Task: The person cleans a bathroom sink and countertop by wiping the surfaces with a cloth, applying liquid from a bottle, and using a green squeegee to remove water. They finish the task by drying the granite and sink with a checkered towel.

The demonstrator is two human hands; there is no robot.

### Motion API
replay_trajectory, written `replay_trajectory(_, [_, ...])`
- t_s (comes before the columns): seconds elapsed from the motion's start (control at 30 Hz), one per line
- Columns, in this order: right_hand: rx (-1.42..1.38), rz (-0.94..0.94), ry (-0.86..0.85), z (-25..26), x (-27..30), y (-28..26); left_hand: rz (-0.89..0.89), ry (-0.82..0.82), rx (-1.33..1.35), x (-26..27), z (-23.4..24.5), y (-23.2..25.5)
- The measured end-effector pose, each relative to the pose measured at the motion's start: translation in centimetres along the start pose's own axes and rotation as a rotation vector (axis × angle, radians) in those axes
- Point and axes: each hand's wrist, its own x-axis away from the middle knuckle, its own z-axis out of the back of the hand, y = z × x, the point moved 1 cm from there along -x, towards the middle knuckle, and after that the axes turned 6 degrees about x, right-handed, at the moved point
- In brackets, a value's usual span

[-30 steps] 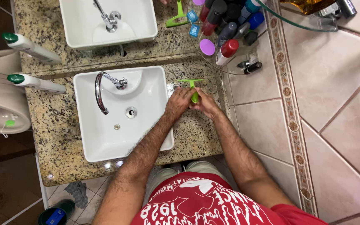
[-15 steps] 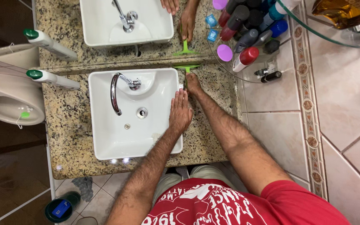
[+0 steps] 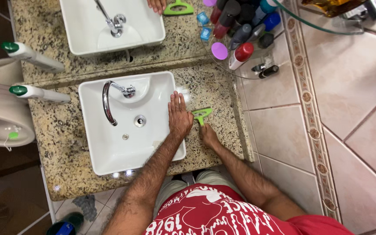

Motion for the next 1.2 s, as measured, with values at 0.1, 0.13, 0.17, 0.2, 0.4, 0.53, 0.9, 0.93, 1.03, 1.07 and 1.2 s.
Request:
replay_trajectory(0.1, [0.06,-0.049,0.033,1.3,1.3,-1.2,-0.047,0.041,-0.027,-0.3,-0.2,-0.3])
replay_trajectory(0.13, [0.016,-0.107,0.019,2.4,-0.1,-2.4,-0.062,0.059,-0.034,-0.3,-0.3,-0.2])
replay_trajectory(0.17, [-0.066,-0.031,0.047,3.6,-1.7,-3.8,-0.052,0.044,-0.022,-0.3,-0.3,-0.2])
replay_trajectory(0.2, [-0.148,0.044,0.076,4.9,-3.5,-5.2,-0.041,0.028,-0.01,-0.3,-0.2,-0.1])
replay_trajectory(0.4, [-0.177,0.07,0.235,10.7,-13.9,-9.8,-0.03,0.023,0.009,0.3,0.5,0.6])
replay_trajectory(0.53, [-0.201,-0.012,0.207,10.2,-15.0,-6.6,-0.068,0.037,-0.007,-0.2,0.8,0.5])
replay_trajectory(0.9, [-0.178,-0.153,0.118,7.0,1.9,4.2,-0.032,-0.028,0.006,-0.6,0.7,0.5])
replay_trajectory(0.93, [-0.121,-0.117,0.157,7.7,1.8,2.8,-0.03,-0.032,-0.006,-0.6,0.7,0.5])
replay_trajectory(1.03, [0.076,-0.17,0.156,10.2,-2.9,-1.8,-0.03,-0.04,-0.033,-0.5,1.1,0.6])
replay_trajectory(1.07, [0.09,-0.07,0.151,10.8,-5.5,-3.2,-0.027,-0.053,-0.032,-0.5,1.2,0.7])
replay_trajectory(1.2, [-0.116,0.076,0.16,8.9,-14.1,-7.0,-0.015,-0.08,-0.011,-0.1,1.5,1.0])
